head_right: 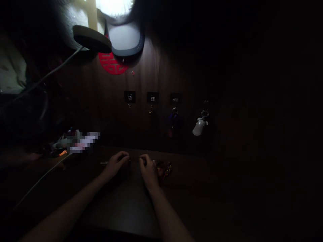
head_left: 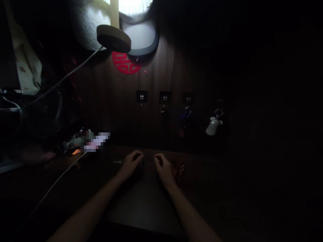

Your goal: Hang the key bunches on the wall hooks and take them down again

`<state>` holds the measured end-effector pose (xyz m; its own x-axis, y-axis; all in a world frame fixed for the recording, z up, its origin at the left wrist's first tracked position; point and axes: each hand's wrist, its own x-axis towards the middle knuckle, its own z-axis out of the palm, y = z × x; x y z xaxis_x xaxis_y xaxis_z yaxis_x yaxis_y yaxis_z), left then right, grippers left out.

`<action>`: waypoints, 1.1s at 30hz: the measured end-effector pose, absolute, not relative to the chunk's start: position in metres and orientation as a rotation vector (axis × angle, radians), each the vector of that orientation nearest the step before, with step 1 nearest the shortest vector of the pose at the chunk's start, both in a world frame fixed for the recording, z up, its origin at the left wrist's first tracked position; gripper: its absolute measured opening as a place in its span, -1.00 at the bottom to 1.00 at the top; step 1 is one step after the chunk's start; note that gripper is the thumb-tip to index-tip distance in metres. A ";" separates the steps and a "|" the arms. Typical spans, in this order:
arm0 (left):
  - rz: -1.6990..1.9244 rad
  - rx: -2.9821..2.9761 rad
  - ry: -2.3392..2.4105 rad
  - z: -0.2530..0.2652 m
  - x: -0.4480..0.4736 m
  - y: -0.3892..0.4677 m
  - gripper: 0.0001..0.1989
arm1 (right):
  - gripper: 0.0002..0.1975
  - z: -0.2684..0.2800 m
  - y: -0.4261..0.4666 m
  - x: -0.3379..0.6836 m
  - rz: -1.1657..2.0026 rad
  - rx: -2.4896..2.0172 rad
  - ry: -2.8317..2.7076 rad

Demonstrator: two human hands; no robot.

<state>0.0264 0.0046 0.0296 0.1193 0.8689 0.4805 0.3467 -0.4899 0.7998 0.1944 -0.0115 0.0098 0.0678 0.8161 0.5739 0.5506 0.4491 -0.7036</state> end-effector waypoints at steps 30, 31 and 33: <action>1.939 2.015 0.923 0.196 0.120 0.106 -0.91 | -0.77 0.000 0.002 0.224 0.023 -1.705 -1.476; 1.942 2.056 0.935 0.199 0.122 0.108 -0.90 | -0.77 0.000 0.002 0.224 0.019 -1.708 -1.474; 1.931 2.117 0.943 0.203 0.124 0.111 -0.88 | -0.76 0.000 0.002 0.224 0.024 -1.711 -1.479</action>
<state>0.1241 0.1111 0.2026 -0.0112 0.5166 0.8562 0.3574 -0.7976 0.4859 0.2237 0.0022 -0.0005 0.2995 0.8183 0.4906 0.8020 0.0626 -0.5940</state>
